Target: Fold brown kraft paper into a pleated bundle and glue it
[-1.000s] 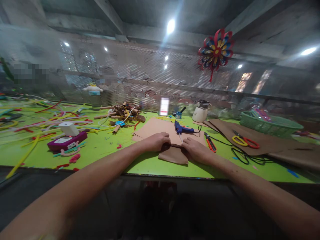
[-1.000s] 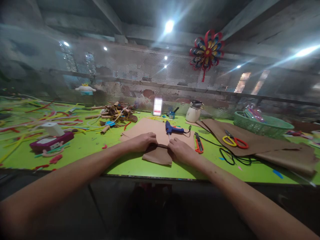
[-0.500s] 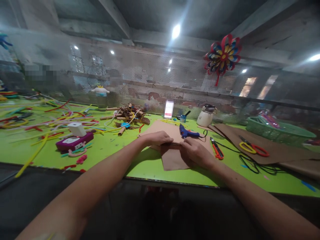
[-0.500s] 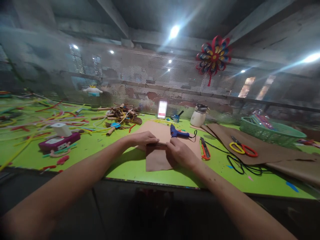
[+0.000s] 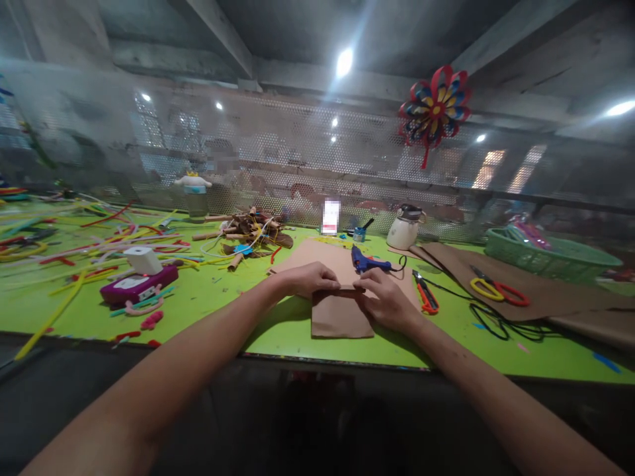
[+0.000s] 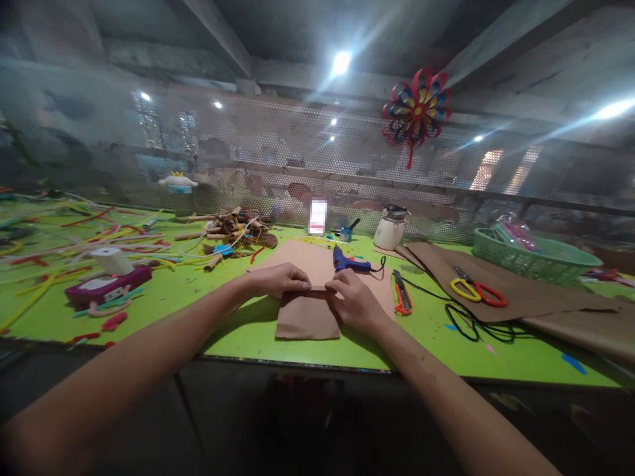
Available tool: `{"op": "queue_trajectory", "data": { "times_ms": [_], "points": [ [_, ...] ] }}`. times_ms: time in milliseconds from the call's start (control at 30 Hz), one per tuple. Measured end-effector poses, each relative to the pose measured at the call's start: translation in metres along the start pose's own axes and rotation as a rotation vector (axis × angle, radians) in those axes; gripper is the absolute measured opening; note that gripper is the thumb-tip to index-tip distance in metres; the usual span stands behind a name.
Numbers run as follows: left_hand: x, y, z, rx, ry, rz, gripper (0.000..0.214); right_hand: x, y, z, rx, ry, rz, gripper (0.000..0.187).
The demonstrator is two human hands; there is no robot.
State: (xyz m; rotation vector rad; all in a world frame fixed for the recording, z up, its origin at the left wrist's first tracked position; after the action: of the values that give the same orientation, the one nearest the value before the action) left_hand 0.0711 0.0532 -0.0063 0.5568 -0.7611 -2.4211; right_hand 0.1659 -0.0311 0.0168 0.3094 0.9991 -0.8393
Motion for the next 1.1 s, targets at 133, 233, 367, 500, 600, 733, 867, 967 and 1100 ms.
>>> {"op": "queue_trajectory", "data": {
  "times_ms": [133, 233, 367, 500, 600, 733, 867, 967, 1100],
  "points": [
    [0.0, 0.009, -0.001, -0.093, 0.014, -0.089, 0.039, 0.0, 0.02, 0.003, -0.217, -0.004, -0.334, 0.026],
    [0.001, 0.02, -0.004, -0.13, 0.031, -0.138, 0.037, 0.011, 0.029, -0.014, -0.337, -0.15, -0.544, 0.032],
    [0.002, 0.032, -0.006, -0.152, 0.051, -0.184, 0.033, 0.017, 0.034, -0.026, -0.403, -0.228, -0.629, 0.039],
    [0.004, 0.035, -0.009, -0.157, 0.052, -0.193, 0.033, 0.008, 0.034, -0.017, -0.308, -0.162, -0.537, 0.032],
    [0.005, 0.037, -0.01, -0.134, 0.063, -0.203, 0.033, 0.004, 0.032, -0.014, -0.264, -0.161, -0.492, 0.03],
    [0.005, 0.035, -0.008, -0.121, 0.072, -0.205, 0.034, 0.006, 0.033, -0.01, -0.263, -0.128, -0.494, 0.028],
    [0.005, 0.028, -0.009, -0.148, 0.05, -0.17, 0.034, 0.012, 0.033, -0.013, -0.311, -0.145, -0.545, 0.031],
    [0.004, 0.028, -0.009, -0.155, 0.066, -0.17, 0.033, 0.011, 0.023, -0.018, -0.392, -0.215, -0.517, 0.031],
    [0.004, 0.03, -0.015, -0.162, 0.067, -0.166, 0.036, 0.009, 0.018, -0.022, -0.406, -0.289, -0.467, 0.03]
  ]
}}
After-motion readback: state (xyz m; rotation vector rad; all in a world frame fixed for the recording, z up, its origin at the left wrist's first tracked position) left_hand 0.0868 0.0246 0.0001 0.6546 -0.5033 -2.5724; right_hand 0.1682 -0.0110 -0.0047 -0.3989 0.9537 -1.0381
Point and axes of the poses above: each hand's wrist, its own x-axis away from the middle knuckle, its own z-axis out of the back of the hand, y = z × x, the point moved 9 cm from there along -x, towards the middle knuckle, and after that the axes turned 15 degrees about y, right-handed, at the moved point
